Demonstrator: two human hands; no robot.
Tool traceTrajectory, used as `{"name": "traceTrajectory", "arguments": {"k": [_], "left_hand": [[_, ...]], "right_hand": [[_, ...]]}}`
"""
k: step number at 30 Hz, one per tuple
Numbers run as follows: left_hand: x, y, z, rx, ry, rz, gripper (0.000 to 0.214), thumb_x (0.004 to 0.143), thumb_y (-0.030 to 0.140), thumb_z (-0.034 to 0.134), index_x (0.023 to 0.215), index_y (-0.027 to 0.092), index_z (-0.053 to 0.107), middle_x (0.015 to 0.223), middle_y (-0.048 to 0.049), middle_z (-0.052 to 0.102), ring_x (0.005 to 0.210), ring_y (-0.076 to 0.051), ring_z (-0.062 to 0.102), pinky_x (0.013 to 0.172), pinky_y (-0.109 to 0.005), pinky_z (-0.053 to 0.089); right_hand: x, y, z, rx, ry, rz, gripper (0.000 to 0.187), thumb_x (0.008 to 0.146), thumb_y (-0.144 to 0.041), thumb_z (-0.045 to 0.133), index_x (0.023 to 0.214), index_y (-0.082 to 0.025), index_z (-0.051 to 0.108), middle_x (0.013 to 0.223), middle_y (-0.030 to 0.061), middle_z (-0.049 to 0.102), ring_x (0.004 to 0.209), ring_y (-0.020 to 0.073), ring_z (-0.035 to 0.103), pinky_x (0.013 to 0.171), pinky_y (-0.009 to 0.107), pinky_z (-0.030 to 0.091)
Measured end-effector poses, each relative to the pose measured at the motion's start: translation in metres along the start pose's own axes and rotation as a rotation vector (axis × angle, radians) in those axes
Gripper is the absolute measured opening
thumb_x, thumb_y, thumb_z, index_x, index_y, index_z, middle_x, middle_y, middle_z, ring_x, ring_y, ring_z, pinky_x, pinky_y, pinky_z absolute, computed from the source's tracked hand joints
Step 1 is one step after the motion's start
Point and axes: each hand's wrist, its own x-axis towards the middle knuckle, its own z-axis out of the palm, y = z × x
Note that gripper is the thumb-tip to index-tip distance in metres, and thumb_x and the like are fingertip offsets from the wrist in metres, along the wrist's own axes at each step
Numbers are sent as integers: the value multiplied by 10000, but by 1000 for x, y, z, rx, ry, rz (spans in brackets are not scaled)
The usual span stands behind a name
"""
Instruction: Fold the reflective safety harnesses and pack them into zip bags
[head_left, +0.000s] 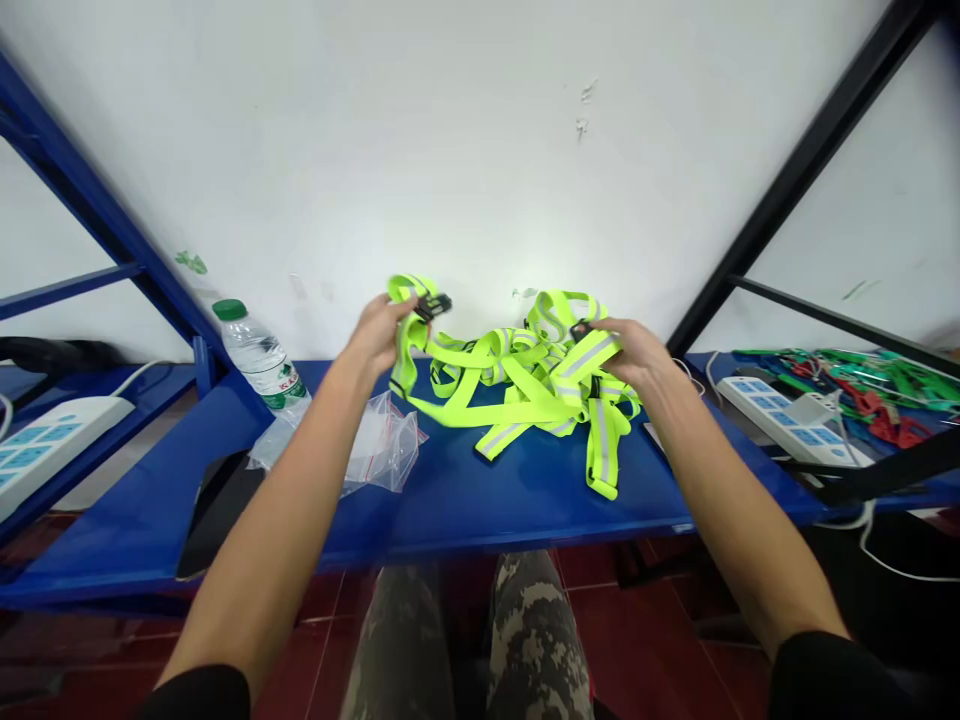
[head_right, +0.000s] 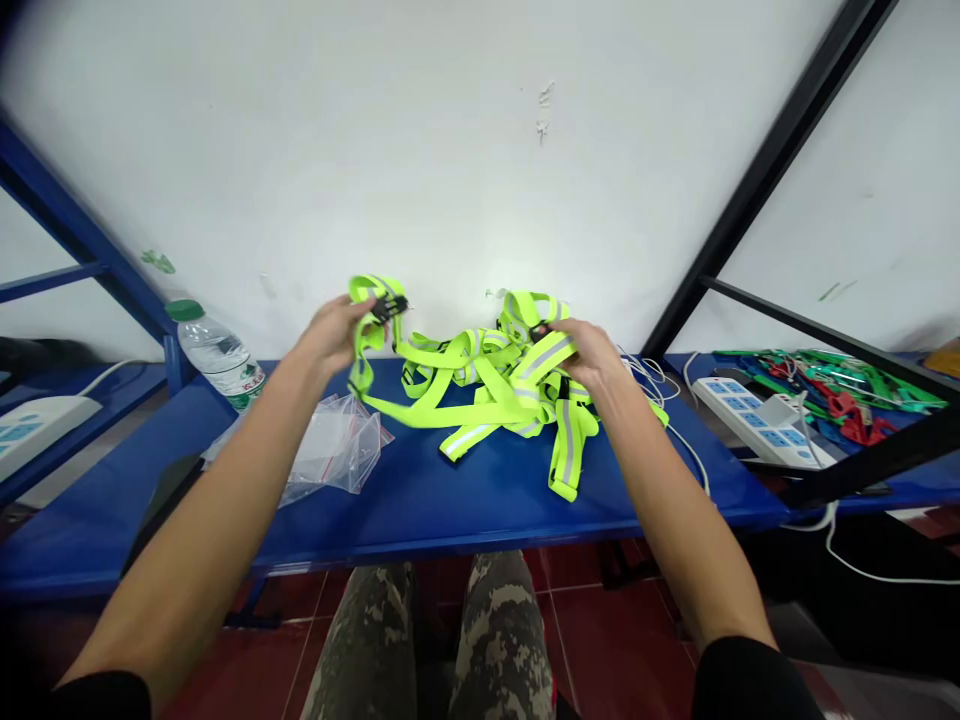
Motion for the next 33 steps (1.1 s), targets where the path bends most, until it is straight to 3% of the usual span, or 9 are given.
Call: {"name": "traceTrajectory", "arguments": {"k": [3,6,11,16,22,25,28,30,33], "left_hand": [[-17,-31,13,131,-40,-22,728,787,227,691,1423,238,337,1010,-60,683,804,-186,672,788,-377,550],[-33,-53,22,337,-233,68,762,858,338,624,1505,282,225,1116,-71,684,1051,-206,650,960,-376,489],[-57,-84,27,535,-492,135,437,919,487,499,1243,210,597,1285,-101,620,1216,-233,550,1016,-356,446],[-65,-107,34,573,-499,121,448,833,587,580,981,178,685,1056,-55,682,1011,-201,615,894,-289,477],[-56,-99,32,613,-425,207,439,887,567,482,780,169,632,838,-14,641,833,-168,567,776,-261,445],[-56,-85,25,676,-410,205,434,898,548,469,744,169,612,793,-10,619,783,-164,546,749,-265,429],[-57,-70,22,708,-482,188,419,889,541,496,744,171,629,811,-13,635,804,-171,559,763,-269,422],[-58,-64,20,709,-548,184,411,879,538,515,736,172,637,817,-17,648,818,-177,573,774,-273,422],[-55,-60,15,679,-553,168,409,861,536,539,693,171,614,803,-21,650,823,-182,582,798,-279,424]], "right_hand": [[-22,11,32,9,-232,-19,356,570,-127,633,916,-204,606,851,32,709,882,239,685,887,448,561],[-36,18,54,6,-298,-61,433,559,-151,593,986,-223,581,922,26,713,924,248,677,867,456,558],[-47,48,70,-23,-237,-2,424,608,-271,560,1030,-227,554,909,53,706,881,273,669,777,444,558],[-50,69,75,-72,-293,30,450,643,-346,558,1077,-230,535,960,45,698,888,254,668,745,398,558],[-52,66,59,-435,-337,94,662,587,-218,720,1210,-255,500,1267,100,590,829,208,656,620,315,529],[-46,53,44,-606,-358,66,521,657,-236,691,1160,-243,556,1257,126,589,871,227,649,626,323,523],[-39,34,29,-750,-387,53,361,788,-412,620,1118,-267,614,1220,110,617,963,264,633,664,359,544],[-34,22,21,-892,-509,23,393,769,-497,657,1095,-277,655,1167,87,654,990,274,626,713,372,553],[-27,9,11,-1077,-845,-31,359,695,-495,737,940,-233,726,910,51,720,865,258,653,742,360,544]]}}
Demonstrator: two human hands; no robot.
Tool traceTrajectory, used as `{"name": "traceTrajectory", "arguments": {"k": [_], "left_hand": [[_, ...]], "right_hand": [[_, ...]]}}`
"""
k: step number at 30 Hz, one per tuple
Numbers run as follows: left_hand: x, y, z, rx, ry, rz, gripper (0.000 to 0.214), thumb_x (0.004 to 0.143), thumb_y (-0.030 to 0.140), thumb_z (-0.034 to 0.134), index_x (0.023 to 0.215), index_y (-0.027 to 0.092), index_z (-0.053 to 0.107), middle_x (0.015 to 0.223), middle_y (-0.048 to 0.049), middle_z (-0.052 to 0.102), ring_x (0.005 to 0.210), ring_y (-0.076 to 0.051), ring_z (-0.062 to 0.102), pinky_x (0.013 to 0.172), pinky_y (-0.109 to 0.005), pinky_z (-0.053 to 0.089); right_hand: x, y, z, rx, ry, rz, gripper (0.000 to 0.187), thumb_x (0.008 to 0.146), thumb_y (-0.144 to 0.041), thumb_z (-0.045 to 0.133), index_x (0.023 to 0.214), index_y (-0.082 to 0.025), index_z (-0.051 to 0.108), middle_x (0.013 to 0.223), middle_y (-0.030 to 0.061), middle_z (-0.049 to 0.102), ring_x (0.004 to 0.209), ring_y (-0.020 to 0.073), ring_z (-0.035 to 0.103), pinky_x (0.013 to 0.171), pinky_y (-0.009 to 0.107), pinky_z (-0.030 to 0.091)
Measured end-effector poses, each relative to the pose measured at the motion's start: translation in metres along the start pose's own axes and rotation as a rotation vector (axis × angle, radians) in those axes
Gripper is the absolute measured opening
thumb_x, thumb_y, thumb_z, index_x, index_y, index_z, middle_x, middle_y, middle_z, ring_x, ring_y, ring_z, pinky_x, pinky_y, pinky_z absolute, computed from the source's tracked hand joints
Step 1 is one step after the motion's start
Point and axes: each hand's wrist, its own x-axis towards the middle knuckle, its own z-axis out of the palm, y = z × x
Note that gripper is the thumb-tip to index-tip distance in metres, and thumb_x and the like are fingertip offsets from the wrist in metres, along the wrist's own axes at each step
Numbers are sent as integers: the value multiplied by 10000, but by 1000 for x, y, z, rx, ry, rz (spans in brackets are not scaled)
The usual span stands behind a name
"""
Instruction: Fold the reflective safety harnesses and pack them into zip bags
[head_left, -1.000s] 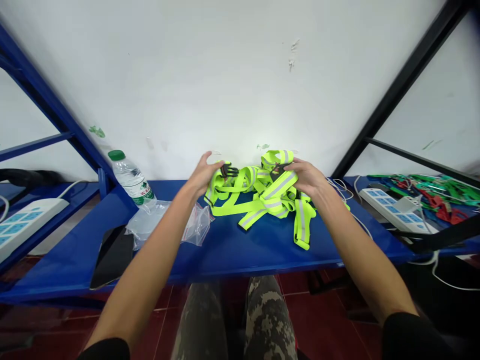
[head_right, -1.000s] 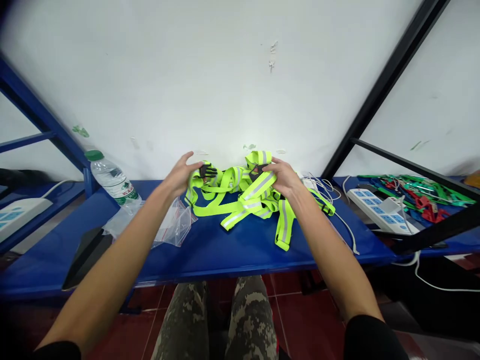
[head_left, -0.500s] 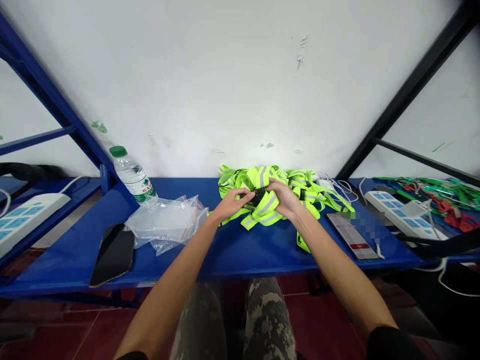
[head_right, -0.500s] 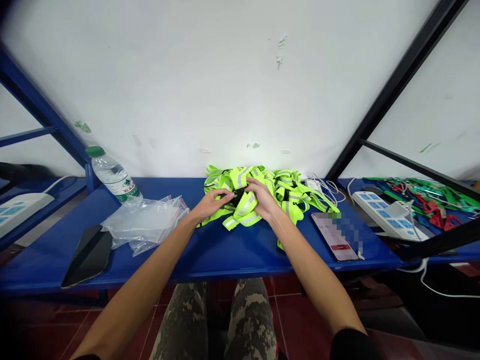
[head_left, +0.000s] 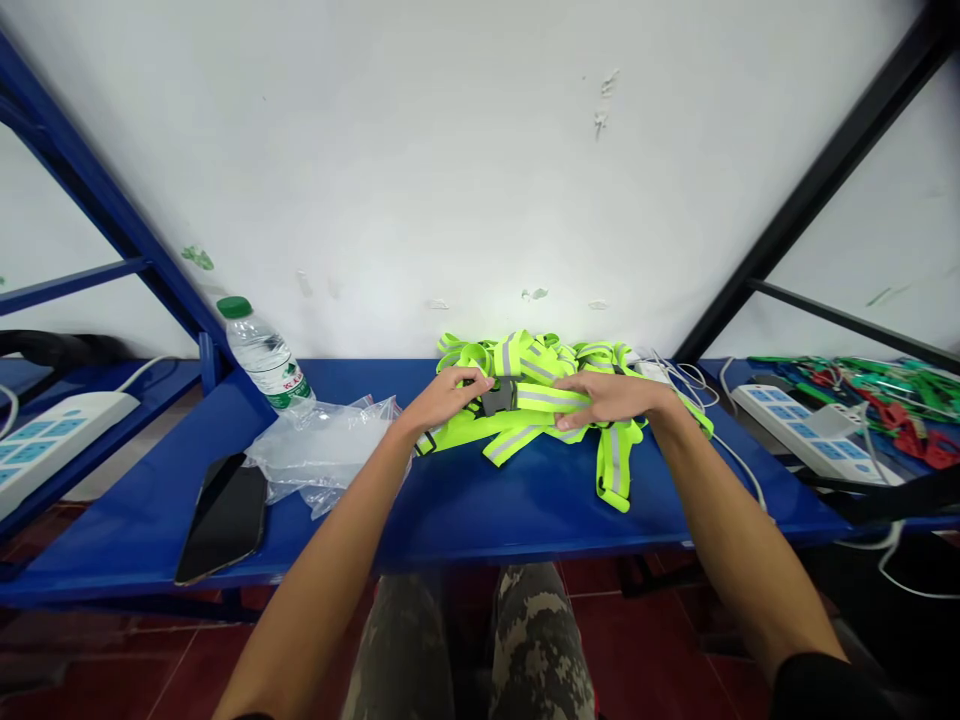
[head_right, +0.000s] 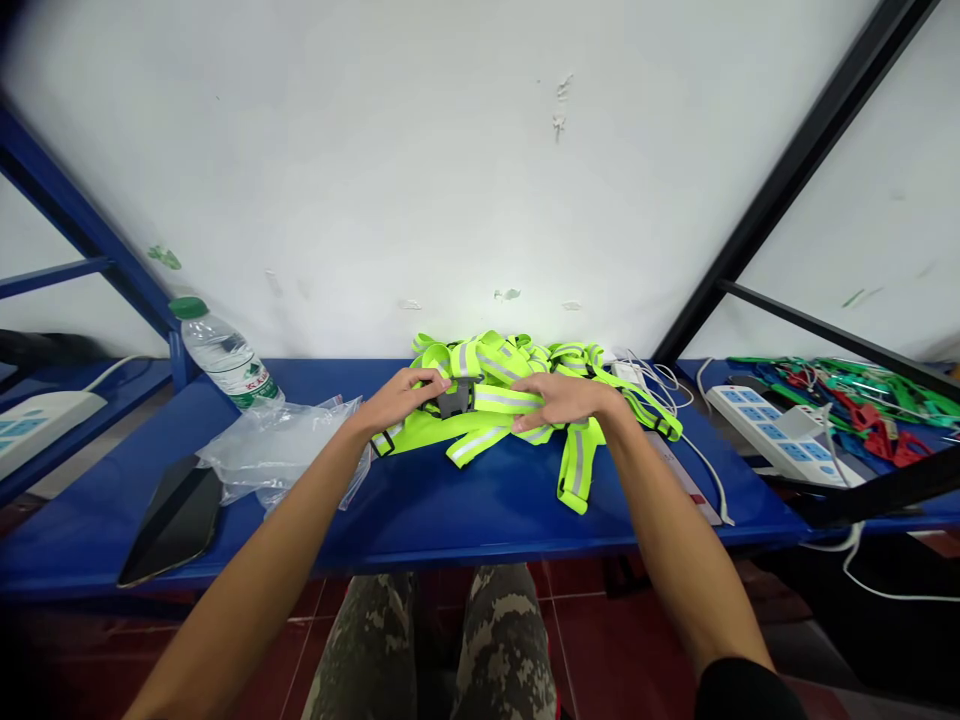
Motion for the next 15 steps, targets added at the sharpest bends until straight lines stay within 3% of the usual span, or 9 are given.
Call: {"name": "traceTrajectory", "arguments": {"k": [2,3,7,9,11,15], "left_hand": [[-1,-4,-3,-53,37,-22,409,852,540,552,685,170,600,815,-27,650,839,-185,586,815,-283,426],[-2,-6,-4,-72,49,-31,408,849,542,556,691,168,600,832,-32,654,851,-187,588,823,-285,427],[-3,-8,5,-49,25,-19,438,848,574,546,733,158,623,864,-45,661,863,-189,586,836,-295,432],[-3,-7,14,-34,14,2,460,846,592,538,739,153,626,839,-40,652,845,-185,577,815,-287,434],[-2,-7,22,-28,32,26,461,852,590,529,746,152,629,818,-30,642,827,-176,565,789,-274,431],[-4,-15,28,-35,101,38,408,851,544,557,762,156,647,803,-20,643,811,-166,566,776,-264,433]], "right_hand": [[-1,3,-7,-90,-67,-44,308,744,-495,683,825,-204,745,796,43,720,801,251,662,760,372,537],[0,3,-8,-133,-2,-34,313,768,-491,655,805,-196,750,796,53,724,809,263,666,786,394,532],[9,-9,8,-190,511,-46,391,760,-472,691,1024,-190,750,1126,116,706,1078,325,625,973,464,459],[18,-19,25,-25,489,-96,445,792,-529,660,1067,-189,738,1151,110,702,1081,305,631,935,425,486],[27,-26,45,158,382,-100,490,780,-590,654,994,-159,747,992,99,739,955,284,666,830,393,521],[46,-17,73,451,329,-179,510,708,-569,735,1014,-161,735,935,54,739,918,236,657,817,347,517]]}}
